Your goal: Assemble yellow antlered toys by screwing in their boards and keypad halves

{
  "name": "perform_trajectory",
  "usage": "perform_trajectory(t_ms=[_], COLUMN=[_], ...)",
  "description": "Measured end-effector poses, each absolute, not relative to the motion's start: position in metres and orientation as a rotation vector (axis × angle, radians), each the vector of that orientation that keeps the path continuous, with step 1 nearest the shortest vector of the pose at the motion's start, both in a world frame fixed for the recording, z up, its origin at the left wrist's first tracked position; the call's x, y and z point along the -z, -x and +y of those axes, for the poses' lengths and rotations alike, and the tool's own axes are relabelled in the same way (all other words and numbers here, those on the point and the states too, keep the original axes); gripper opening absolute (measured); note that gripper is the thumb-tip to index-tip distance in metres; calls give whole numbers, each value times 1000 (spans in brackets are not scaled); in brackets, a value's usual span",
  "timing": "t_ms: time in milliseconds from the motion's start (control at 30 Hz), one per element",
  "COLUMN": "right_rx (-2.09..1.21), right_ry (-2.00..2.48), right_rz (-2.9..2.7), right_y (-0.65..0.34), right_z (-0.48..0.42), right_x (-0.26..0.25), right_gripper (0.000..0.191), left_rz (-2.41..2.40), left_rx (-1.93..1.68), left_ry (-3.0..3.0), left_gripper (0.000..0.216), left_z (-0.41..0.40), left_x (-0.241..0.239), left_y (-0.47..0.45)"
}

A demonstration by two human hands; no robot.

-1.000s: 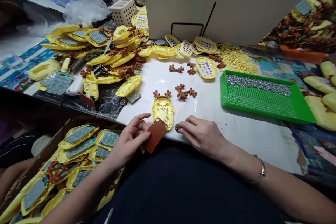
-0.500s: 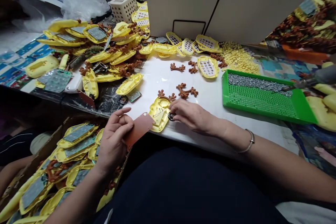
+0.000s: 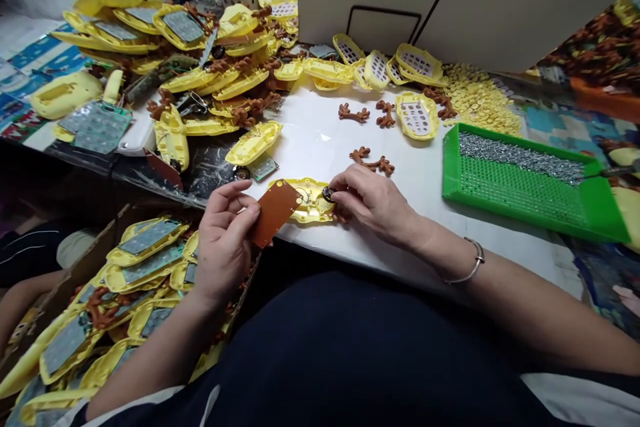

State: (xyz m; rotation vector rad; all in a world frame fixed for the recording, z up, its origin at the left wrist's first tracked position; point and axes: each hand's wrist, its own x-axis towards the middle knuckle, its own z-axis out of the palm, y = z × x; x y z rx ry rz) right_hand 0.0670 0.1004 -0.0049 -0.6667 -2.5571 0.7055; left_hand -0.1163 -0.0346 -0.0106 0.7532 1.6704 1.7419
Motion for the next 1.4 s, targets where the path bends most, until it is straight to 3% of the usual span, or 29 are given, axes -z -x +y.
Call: perform_trajectory(t_ms=[400,833,1067,1300,1400], right_rx=[-807,-412,-361,-396,-168], right_ry=[724,966,796,690,645], right_rz=[-2573,-3044,-3289,-3278,-3083], right_y=[-64,-44,-27,-36,-50], right_z=[94,91,102,102,93], right_x=[6,-15,-29,-29,-23], right_gripper=[12,15,18,17,21], left_rz=[1665,1614,1592,1542,1531], left_rx=[-1698,-1687,-1691,-1728,-1705], left_ry=[-943,-880,-930,-923,-906], left_gripper=[25,26,24,26,27], left_z=[-26,-24,-24,-22,-20], left_x=[23,21,25,23,17], left_y=[118,117,118,120,119])
